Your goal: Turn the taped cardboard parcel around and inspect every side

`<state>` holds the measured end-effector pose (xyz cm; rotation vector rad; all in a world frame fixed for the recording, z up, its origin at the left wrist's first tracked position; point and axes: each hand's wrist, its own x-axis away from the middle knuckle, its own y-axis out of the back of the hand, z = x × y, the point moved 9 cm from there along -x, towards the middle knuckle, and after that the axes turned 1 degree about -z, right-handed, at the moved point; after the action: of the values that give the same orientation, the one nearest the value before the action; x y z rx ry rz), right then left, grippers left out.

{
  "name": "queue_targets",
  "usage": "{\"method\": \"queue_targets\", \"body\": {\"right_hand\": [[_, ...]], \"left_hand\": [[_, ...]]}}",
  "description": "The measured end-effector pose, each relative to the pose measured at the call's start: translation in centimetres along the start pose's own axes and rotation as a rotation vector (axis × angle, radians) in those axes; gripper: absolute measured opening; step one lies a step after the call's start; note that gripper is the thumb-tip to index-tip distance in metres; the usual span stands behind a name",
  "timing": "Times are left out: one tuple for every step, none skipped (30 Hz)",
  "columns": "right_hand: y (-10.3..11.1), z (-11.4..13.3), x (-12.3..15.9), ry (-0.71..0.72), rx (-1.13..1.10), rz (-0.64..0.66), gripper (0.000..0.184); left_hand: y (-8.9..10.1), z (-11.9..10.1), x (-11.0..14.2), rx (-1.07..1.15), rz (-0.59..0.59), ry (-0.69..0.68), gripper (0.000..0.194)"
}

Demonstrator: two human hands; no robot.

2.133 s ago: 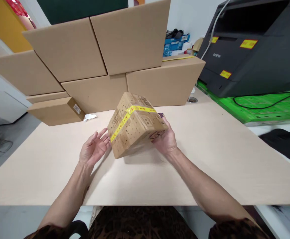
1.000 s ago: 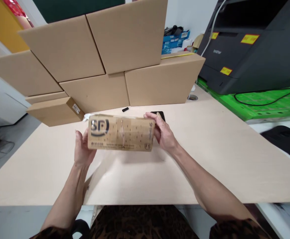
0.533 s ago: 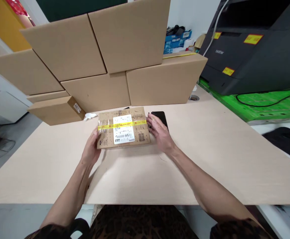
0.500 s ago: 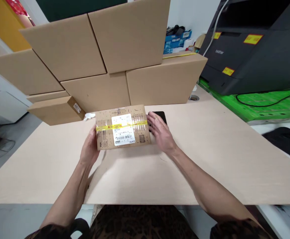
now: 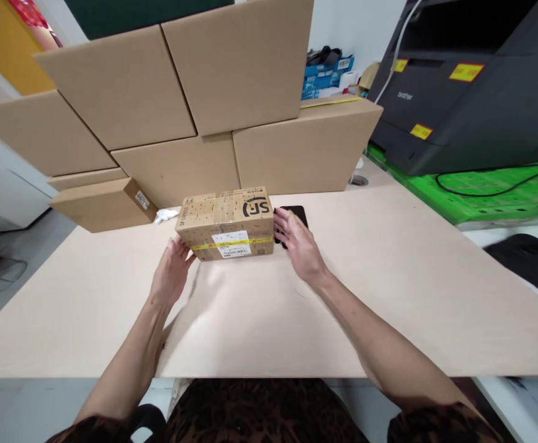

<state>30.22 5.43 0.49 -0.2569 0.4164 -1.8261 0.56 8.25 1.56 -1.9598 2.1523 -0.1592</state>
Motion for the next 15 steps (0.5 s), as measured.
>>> {"method": "queue_targets", "body": {"right_hand": [[-0.1,0.4,0.1,0.024,-0.016,0.009,0.054],[-0.2,0.8,0.1,0.054,-0.035,0.01,0.052],[-0.1,1.3,0.2,0.082,-0.051,0.005,0.049],[0.0,1.6,0.1,0.104,-0.06,-0.003,0.046],[0.2,1.9,0.1,0.119,-0.059,-0.012,0.045],[0.4,2.0,0.0,0.126,-0.049,-0.019,0.044],[0.5,2.0,-0.1,0.124,-0.036,-0.025,0.044],[0.7,1.9,-0.3,0.117,-0.022,-0.031,0.045],[0.8,1.7,-0.4,0.107,-0.013,-0.04,0.046],[1.0,1.4,-0.6,0.096,-0.008,-0.053,0.046],[1.3,1.1,-0.7,0.083,-0.007,-0.07,0.047],[1.6,0.8,-0.9,0.069,-0.007,-0.093,0.047],[1.9,0.5,-1.0,0.054,-0.005,-0.117,0.047],[2.2,0.3,-1.1,0.036,0.006,-0.138,0.048],[2.4,0.0,-1.2,0.013,0.027,-0.153,0.049]], "left_hand": [[0.0,-0.4,0.0,0.028,-0.007,-0.024,0.057],[0.1,-0.8,0.1,0.064,-0.022,-0.051,0.055],[0.3,-1.2,0.1,0.099,-0.047,-0.079,0.055],[0.7,-1.5,0.0,0.13,-0.073,-0.104,0.055],[1.1,-1.6,0.0,0.154,-0.101,-0.12,0.055],[1.4,-1.6,-0.1,0.169,-0.128,-0.123,0.054],[1.7,-1.4,-0.2,0.178,-0.152,-0.11,0.053],[2.0,-1.0,-0.2,0.183,-0.172,-0.085,0.051],[2.1,-0.6,-0.3,0.185,-0.187,-0.054,0.049],[2.2,-0.2,-0.3,0.181,-0.197,-0.024,0.048],[2.3,0.2,-0.3,0.173,-0.204,-0.003,0.048],[2.4,0.4,-0.3,0.16,-0.209,0.009,0.048],[2.6,0.6,-0.3,0.145,-0.219,0.014,0.049],[2.8,0.7,-0.3,0.128,-0.235,0.016,0.05],[3.0,0.9,-0.2,0.11,-0.254,0.023,0.052]]}}
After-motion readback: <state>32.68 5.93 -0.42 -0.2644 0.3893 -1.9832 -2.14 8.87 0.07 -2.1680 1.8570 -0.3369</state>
